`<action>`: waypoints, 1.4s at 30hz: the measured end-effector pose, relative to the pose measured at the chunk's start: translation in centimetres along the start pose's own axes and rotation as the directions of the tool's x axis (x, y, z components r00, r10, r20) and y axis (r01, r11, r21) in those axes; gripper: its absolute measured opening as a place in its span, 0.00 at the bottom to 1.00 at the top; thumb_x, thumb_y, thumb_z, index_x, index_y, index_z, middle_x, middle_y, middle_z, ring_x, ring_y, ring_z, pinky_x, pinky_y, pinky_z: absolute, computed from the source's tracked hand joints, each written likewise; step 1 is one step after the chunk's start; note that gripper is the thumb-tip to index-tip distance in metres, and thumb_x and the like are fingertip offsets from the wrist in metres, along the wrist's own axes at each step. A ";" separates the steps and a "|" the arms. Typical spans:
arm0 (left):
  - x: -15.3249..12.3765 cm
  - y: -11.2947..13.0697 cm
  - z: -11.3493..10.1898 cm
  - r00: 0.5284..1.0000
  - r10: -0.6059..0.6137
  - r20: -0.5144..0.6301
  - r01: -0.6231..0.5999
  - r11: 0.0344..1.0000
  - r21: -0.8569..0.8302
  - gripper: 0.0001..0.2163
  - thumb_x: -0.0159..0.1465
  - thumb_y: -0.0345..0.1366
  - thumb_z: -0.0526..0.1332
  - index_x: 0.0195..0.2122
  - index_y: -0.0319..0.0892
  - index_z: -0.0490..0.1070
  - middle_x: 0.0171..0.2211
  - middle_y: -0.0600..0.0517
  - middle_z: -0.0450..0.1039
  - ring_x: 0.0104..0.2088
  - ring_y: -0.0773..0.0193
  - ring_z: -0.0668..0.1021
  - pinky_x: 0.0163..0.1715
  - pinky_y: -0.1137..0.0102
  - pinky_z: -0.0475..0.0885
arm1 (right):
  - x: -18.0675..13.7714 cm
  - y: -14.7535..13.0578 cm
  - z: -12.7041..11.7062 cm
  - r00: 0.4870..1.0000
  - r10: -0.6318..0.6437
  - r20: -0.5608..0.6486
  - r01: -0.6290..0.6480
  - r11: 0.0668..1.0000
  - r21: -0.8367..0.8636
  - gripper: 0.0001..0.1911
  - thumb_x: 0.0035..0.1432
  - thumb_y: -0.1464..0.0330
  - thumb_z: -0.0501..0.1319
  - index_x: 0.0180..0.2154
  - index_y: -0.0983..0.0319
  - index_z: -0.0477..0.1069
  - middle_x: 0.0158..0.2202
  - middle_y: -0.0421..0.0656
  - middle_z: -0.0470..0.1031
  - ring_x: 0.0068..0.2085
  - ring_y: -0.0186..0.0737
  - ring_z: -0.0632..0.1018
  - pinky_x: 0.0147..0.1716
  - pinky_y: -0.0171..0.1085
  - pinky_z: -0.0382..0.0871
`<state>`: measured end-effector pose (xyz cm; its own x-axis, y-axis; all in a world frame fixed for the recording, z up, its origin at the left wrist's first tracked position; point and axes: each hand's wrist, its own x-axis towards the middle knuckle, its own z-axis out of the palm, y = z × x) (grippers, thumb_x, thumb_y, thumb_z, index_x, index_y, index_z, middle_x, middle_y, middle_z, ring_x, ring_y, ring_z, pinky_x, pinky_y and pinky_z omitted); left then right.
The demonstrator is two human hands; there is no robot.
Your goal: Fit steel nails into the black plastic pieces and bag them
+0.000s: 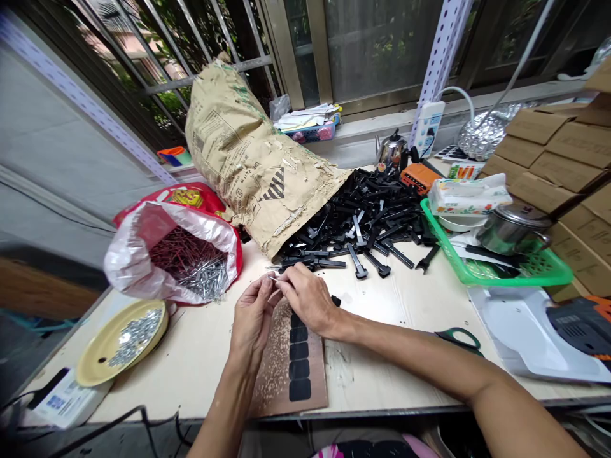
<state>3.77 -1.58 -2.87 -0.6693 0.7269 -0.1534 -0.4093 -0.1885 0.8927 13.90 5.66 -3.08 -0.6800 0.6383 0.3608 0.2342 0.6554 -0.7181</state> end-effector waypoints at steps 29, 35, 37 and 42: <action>0.0 3.4 -0.9 0.932 -0.282 0.229 0.232 0.947 0.220 0.13 0.51 0.39 0.69 0.27 0.35 0.70 0.20 0.56 0.64 0.19 0.76 0.64 0.18 0.80 0.60 | 4.5 1.8 -1.5 0.971 -0.210 0.119 0.147 0.906 0.398 0.09 0.60 0.66 0.58 0.34 0.63 0.74 0.33 0.43 0.74 0.35 0.34 0.74 0.37 0.34 0.66; -0.3 3.4 -0.4 0.954 -0.237 0.182 0.188 0.950 0.250 0.13 0.53 0.42 0.67 0.28 0.37 0.69 0.22 0.57 0.65 0.15 0.80 0.58 0.13 0.81 0.52 | 3.5 1.6 -1.0 0.980 -0.024 0.198 -0.106 0.780 0.616 0.15 0.59 0.58 0.57 0.32 0.64 0.69 0.27 0.39 0.70 0.28 0.32 0.71 0.29 0.32 0.66; -0.2 3.7 -0.1 0.876 -0.399 0.272 0.365 0.916 0.168 0.14 0.52 0.41 0.68 0.30 0.37 0.69 0.22 0.58 0.62 0.15 0.82 0.54 0.11 0.82 0.47 | 3.2 1.2 -1.1 0.987 0.000 0.163 -0.107 0.754 0.648 0.15 0.61 0.57 0.55 0.33 0.63 0.68 0.26 0.39 0.70 0.28 0.32 0.71 0.30 0.33 0.66; -0.2 3.9 0.2 0.928 -0.320 0.192 0.289 0.941 0.173 0.12 0.53 0.40 0.68 0.29 0.37 0.68 0.21 0.58 0.62 0.15 0.82 0.57 0.12 0.84 0.50 | 3.0 0.7 -1.8 0.996 -0.085 0.035 0.061 0.897 0.439 0.12 0.61 0.61 0.56 0.31 0.62 0.68 0.30 0.40 0.70 0.33 0.33 0.71 0.36 0.33 0.64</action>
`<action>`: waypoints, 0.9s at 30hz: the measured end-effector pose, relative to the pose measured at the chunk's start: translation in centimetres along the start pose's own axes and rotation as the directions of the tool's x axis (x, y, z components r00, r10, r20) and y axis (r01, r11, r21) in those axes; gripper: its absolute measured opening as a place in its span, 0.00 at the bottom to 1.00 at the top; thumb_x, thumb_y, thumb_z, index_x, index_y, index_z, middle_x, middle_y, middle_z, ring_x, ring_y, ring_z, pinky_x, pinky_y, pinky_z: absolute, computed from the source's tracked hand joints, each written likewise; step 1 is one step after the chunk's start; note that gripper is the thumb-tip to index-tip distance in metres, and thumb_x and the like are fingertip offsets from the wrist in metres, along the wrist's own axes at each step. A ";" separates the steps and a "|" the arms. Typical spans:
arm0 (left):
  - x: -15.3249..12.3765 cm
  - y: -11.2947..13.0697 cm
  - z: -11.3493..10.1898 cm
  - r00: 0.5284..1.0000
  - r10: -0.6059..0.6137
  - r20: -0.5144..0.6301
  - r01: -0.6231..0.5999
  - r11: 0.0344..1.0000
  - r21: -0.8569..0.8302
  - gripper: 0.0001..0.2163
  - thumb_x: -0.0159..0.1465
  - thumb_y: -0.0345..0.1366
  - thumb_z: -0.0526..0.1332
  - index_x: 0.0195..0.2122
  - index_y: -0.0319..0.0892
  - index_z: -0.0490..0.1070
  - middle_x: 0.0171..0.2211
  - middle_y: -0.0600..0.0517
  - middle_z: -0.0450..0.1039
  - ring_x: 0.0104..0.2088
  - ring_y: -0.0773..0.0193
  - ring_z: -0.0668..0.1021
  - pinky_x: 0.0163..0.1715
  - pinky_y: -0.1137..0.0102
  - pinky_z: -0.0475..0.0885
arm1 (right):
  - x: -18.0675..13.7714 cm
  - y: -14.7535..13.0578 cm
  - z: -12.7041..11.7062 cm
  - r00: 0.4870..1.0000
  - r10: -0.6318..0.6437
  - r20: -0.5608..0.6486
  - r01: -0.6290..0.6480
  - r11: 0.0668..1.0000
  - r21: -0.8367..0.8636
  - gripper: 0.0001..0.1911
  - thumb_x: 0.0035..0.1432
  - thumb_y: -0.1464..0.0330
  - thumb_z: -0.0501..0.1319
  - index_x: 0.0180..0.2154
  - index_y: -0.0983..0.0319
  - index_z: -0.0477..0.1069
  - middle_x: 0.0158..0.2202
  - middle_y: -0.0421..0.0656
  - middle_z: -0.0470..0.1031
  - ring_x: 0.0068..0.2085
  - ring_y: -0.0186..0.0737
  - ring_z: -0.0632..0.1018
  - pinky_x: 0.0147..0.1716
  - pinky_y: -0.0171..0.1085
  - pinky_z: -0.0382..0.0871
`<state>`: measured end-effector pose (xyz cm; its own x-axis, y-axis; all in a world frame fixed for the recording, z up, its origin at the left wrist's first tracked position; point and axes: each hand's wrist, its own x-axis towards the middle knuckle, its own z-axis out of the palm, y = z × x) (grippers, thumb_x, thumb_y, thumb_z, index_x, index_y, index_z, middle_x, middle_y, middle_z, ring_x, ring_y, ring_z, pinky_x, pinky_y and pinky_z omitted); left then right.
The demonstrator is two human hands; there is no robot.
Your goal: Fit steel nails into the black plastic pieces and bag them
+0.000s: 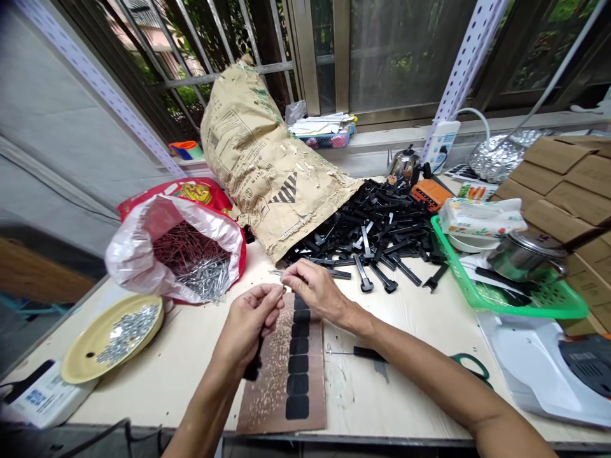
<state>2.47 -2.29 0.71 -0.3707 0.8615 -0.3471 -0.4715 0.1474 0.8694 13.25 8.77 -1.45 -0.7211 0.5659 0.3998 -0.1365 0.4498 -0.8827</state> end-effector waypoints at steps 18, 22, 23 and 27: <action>-0.7 -0.9 -0.5 0.989 0.112 -0.091 -0.083 0.958 0.275 0.15 0.51 0.44 0.68 0.30 0.38 0.71 0.21 0.57 0.66 0.16 0.78 0.61 0.13 0.81 0.52 | -1.0 0.1 -1.6 0.985 0.117 0.124 -0.133 0.983 0.126 0.08 0.58 0.65 0.58 0.36 0.63 0.71 0.31 0.41 0.73 0.32 0.33 0.75 0.33 0.33 0.69; -0.7 -1.1 -0.7 0.997 0.052 -0.061 -0.039 0.978 0.204 0.15 0.52 0.44 0.67 0.31 0.38 0.71 0.22 0.57 0.66 0.15 0.79 0.58 0.11 0.80 0.50 | -0.7 0.9 -2.2 0.965 0.239 0.104 -0.260 0.915 0.310 0.13 0.55 0.63 0.62 0.39 0.65 0.72 0.29 0.40 0.73 0.30 0.32 0.75 0.33 0.34 0.70; -0.6 -1.1 -0.7 0.998 0.036 -0.044 -0.028 0.984 0.174 0.14 0.52 0.44 0.68 0.31 0.38 0.71 0.22 0.57 0.66 0.15 0.80 0.58 0.11 0.81 0.50 | -0.6 1.0 -2.2 0.963 0.245 0.109 -0.267 0.911 0.315 0.13 0.55 0.63 0.62 0.39 0.65 0.72 0.29 0.40 0.73 0.29 0.32 0.75 0.32 0.34 0.70; -0.6 -1.1 -0.6 1.000 -0.024 0.019 0.022 0.995 0.093 0.15 0.52 0.43 0.68 0.33 0.38 0.72 0.22 0.57 0.64 0.15 0.81 0.57 0.11 0.82 0.49 | -0.7 0.6 -1.8 0.961 0.241 0.133 -0.271 0.917 0.292 0.10 0.55 0.64 0.62 0.35 0.65 0.72 0.29 0.40 0.73 0.28 0.31 0.74 0.29 0.32 0.69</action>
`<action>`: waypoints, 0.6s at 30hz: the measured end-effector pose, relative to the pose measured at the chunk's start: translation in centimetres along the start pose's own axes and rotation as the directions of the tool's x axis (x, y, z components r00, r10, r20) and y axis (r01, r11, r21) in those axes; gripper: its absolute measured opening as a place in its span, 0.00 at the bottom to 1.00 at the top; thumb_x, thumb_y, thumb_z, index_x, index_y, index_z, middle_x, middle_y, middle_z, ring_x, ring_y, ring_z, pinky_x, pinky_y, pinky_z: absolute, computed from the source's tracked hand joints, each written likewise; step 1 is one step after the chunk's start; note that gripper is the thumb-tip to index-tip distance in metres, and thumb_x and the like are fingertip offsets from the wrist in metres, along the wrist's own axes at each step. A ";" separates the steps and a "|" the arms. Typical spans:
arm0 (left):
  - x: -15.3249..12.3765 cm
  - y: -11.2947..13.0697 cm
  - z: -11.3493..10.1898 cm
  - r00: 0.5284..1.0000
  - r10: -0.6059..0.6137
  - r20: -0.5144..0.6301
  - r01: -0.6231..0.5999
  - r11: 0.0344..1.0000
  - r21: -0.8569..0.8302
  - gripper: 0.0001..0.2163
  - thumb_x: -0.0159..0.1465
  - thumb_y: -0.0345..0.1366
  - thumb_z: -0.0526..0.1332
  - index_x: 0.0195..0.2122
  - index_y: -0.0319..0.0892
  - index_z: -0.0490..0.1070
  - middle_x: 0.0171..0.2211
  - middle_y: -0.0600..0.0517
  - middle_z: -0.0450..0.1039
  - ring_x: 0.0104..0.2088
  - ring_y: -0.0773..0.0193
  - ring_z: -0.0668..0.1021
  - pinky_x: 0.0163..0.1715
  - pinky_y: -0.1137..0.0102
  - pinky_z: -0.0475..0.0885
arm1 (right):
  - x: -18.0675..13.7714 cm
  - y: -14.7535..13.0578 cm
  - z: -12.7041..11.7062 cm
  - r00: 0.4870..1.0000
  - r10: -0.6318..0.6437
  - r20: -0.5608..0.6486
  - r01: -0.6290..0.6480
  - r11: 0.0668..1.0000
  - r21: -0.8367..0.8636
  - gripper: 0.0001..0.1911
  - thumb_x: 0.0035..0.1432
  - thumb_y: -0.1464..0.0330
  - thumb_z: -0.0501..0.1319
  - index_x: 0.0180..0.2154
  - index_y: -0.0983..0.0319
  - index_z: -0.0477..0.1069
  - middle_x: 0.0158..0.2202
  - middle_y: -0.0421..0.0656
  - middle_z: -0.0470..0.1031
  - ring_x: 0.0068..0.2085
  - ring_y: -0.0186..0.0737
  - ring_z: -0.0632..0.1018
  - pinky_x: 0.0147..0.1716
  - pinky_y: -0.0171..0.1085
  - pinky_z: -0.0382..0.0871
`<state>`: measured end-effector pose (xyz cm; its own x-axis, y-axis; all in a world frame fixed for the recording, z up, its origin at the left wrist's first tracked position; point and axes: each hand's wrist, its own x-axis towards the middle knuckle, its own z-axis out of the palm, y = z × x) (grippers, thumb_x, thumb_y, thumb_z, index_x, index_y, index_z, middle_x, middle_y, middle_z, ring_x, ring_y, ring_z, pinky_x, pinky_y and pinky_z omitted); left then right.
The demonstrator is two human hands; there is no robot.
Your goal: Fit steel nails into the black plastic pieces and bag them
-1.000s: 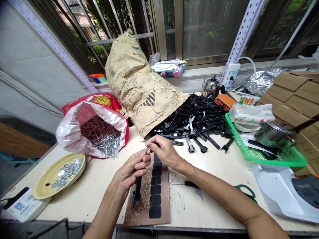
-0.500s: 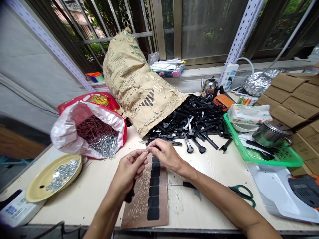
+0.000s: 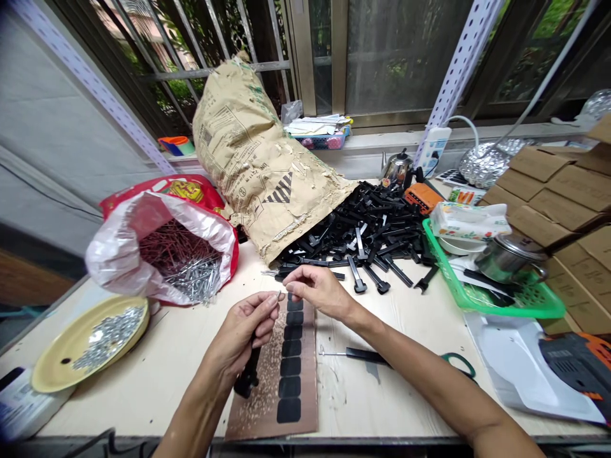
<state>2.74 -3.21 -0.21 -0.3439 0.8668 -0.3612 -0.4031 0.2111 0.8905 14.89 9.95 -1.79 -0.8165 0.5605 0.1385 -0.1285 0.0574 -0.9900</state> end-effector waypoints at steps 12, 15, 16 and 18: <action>0.3 -0.1 0.7 0.999 0.049 -0.022 -0.048 0.999 0.015 0.14 0.53 0.43 0.67 0.32 0.38 0.71 0.22 0.57 0.65 0.15 0.80 0.57 0.11 0.81 0.49 | -0.9 -0.6 1.0 0.972 -0.220 -0.079 0.180 0.919 -0.350 0.09 0.58 0.70 0.57 0.42 0.59 0.67 0.36 0.40 0.73 0.36 0.34 0.75 0.37 0.33 0.69; 0.2 -0.2 0.8 0.997 0.065 -0.042 -0.064 0.997 0.032 0.15 0.52 0.44 0.67 0.32 0.38 0.71 0.22 0.57 0.65 0.15 0.80 0.58 0.11 0.81 0.49 | -1.1 -0.7 1.0 0.967 -0.241 -0.081 0.191 0.899 -0.395 0.09 0.59 0.70 0.57 0.43 0.59 0.65 0.35 0.40 0.73 0.36 0.34 0.75 0.36 0.33 0.69; 0.3 -0.2 0.9 0.997 0.069 -0.046 -0.067 0.997 0.032 0.15 0.51 0.44 0.68 0.32 0.38 0.71 0.22 0.57 0.65 0.15 0.79 0.58 0.11 0.81 0.49 | -1.1 -0.7 1.0 0.965 -0.251 -0.076 0.200 0.891 -0.407 0.09 0.59 0.71 0.56 0.43 0.59 0.65 0.35 0.40 0.73 0.36 0.34 0.75 0.37 0.33 0.69; 0.3 -0.4 0.9 0.996 0.074 -0.053 -0.073 0.997 0.023 0.15 0.51 0.44 0.68 0.32 0.38 0.71 0.22 0.57 0.65 0.15 0.79 0.58 0.11 0.81 0.49 | -1.2 -0.3 1.0 0.952 -0.303 -0.051 0.247 0.854 -0.458 0.09 0.59 0.71 0.56 0.43 0.59 0.64 0.36 0.41 0.73 0.37 0.34 0.75 0.38 0.34 0.70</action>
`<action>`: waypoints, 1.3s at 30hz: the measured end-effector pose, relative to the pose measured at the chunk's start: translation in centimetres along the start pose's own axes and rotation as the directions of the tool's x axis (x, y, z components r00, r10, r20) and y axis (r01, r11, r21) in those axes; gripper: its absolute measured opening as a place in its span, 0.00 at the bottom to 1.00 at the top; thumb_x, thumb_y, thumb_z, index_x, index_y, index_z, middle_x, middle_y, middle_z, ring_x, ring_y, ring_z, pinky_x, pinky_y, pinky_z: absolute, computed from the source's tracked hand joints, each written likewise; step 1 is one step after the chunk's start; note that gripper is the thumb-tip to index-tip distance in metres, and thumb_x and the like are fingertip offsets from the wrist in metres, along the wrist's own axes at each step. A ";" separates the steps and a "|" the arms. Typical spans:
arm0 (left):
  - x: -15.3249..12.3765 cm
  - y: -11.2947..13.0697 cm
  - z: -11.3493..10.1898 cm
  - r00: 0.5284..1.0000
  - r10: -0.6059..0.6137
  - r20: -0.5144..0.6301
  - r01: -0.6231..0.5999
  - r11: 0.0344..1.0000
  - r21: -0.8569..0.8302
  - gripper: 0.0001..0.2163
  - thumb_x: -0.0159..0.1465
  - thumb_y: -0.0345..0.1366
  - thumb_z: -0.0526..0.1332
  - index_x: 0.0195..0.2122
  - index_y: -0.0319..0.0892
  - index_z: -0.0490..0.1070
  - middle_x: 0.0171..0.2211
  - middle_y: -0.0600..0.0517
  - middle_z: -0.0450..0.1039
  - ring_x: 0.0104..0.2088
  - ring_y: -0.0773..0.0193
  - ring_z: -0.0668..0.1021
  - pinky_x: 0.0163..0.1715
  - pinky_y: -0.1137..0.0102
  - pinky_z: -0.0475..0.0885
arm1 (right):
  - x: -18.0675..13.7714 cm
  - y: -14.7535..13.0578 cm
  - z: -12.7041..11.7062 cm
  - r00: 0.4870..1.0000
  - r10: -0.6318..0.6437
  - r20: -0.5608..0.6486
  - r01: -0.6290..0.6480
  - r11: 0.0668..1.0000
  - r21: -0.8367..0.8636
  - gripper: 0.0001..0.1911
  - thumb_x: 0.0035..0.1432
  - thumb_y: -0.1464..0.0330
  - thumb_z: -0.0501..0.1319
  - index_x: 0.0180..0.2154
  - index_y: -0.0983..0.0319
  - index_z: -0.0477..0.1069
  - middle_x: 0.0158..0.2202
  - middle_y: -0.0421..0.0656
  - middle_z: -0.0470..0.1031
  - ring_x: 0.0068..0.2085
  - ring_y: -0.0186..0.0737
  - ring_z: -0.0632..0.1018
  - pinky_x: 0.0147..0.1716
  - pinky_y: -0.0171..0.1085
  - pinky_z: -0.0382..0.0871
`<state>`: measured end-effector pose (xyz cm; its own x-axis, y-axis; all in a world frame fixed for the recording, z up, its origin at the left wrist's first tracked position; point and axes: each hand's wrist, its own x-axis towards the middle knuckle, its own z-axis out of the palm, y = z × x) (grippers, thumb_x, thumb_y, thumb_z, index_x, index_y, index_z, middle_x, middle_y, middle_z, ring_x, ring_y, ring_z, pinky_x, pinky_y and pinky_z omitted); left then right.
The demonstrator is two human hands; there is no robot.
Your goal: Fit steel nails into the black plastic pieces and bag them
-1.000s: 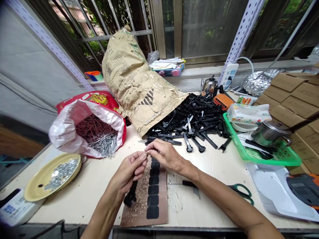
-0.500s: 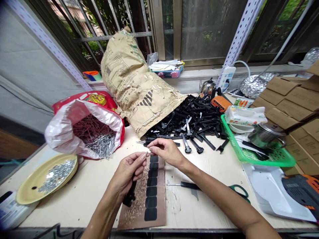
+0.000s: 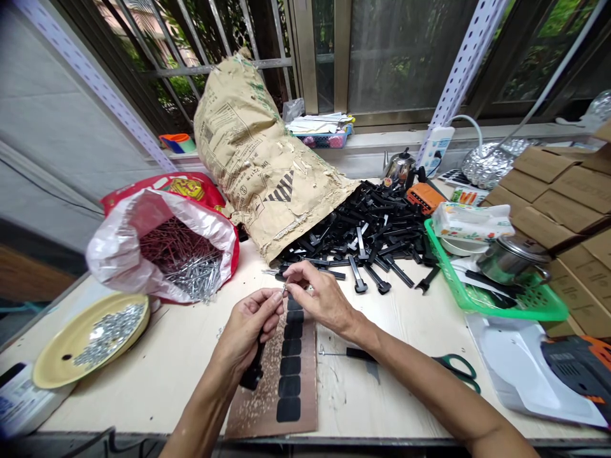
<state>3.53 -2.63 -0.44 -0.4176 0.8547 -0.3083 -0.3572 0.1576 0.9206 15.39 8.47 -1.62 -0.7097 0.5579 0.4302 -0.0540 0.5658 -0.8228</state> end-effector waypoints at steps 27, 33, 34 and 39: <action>-0.3 -0.5 -0.5 0.975 -0.137 0.173 0.138 0.990 0.005 0.14 0.53 0.43 0.67 0.28 0.38 0.69 0.21 0.57 0.65 0.14 0.82 0.56 0.12 0.81 0.47 | 0.2 1.7 -1.6 0.965 0.035 0.260 -0.100 0.965 0.244 0.09 0.56 0.63 0.62 0.33 0.63 0.75 0.31 0.41 0.74 0.32 0.34 0.74 0.33 0.32 0.67; -0.1 -0.7 -0.4 0.987 -0.072 0.146 0.066 0.997 0.043 0.12 0.55 0.42 0.66 0.29 0.38 0.68 0.22 0.57 0.65 0.14 0.82 0.57 0.13 0.81 0.49 | 0.3 1.5 -1.8 0.966 0.016 0.257 -0.052 0.990 0.133 0.09 0.58 0.62 0.60 0.32 0.62 0.72 0.30 0.39 0.73 0.32 0.33 0.72 0.33 0.31 0.64; -0.1 -0.7 -0.4 0.985 -0.076 0.155 0.069 0.996 0.048 0.12 0.55 0.42 0.66 0.28 0.38 0.68 0.22 0.57 0.64 0.14 0.82 0.57 0.13 0.81 0.49 | 0.3 1.4 -1.8 0.965 0.005 0.262 -0.034 0.994 0.106 0.09 0.59 0.63 0.59 0.32 0.62 0.71 0.30 0.39 0.72 0.32 0.33 0.72 0.33 0.31 0.63; -0.2 -0.8 -0.2 0.979 -0.055 0.198 0.035 0.994 0.105 0.13 0.57 0.42 0.64 0.27 0.38 0.66 0.21 0.58 0.63 0.14 0.81 0.57 0.13 0.80 0.48 | 0.1 1.4 -1.4 0.952 -0.096 0.292 0.122 0.990 -0.071 0.15 0.63 0.61 0.53 0.28 0.62 0.65 0.25 0.37 0.66 0.28 0.31 0.66 0.30 0.32 0.58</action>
<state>3.74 -3.00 -1.13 -0.2234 0.9257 -0.3054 -0.2820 0.2385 0.9293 16.24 10.20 -2.18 -0.8750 0.2995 0.3805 -0.0900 0.6715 -0.7355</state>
